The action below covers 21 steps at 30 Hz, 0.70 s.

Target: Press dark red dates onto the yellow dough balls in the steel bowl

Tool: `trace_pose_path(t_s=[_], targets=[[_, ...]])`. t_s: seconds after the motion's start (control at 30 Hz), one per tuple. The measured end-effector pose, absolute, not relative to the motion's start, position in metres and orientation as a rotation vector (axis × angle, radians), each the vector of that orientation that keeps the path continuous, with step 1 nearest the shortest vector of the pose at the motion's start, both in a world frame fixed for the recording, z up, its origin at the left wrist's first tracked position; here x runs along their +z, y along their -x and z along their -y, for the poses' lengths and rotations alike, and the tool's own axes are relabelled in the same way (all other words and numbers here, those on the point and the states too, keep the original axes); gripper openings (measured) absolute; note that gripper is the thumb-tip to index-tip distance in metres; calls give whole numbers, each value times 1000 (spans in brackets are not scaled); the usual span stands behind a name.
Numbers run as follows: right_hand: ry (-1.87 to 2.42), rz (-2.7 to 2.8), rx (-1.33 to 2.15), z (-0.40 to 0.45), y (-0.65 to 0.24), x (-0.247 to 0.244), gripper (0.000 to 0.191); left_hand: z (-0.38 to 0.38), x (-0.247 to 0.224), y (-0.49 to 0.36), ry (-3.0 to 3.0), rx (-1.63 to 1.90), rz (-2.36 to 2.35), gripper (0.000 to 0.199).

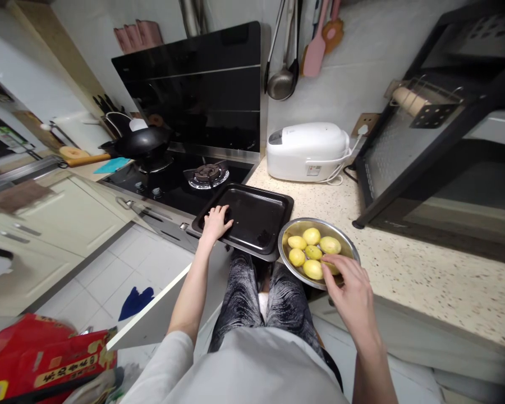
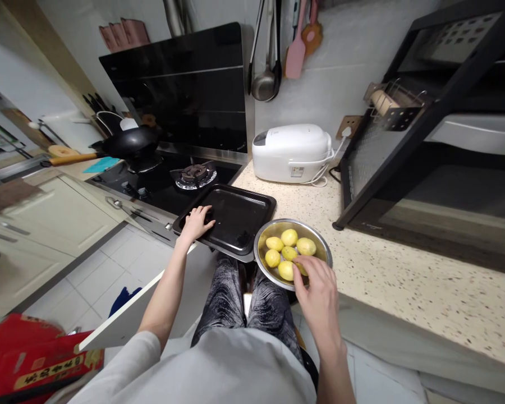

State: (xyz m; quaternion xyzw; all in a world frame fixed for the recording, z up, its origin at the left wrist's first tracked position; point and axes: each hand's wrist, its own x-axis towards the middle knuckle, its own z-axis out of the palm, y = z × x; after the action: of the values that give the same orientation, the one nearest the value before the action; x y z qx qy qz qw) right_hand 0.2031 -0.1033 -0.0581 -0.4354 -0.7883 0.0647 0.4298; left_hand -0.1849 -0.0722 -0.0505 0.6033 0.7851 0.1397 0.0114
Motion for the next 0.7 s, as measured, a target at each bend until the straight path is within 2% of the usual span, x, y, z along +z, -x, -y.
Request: trace_pose_path(t_s=[0.2, 0.4, 0.7], targets=[[1076, 1988, 168, 103, -202, -57, 17, 71, -52, 183, -1911, 488, -2408, 23], [1067, 1990, 155, 103, -204, -58, 17, 70, -52, 183, -1949, 562, -2347, 17], [1068, 1963, 174, 105, -197, -55, 15, 75, -47, 156, -1978, 1262, -1937, 18]])
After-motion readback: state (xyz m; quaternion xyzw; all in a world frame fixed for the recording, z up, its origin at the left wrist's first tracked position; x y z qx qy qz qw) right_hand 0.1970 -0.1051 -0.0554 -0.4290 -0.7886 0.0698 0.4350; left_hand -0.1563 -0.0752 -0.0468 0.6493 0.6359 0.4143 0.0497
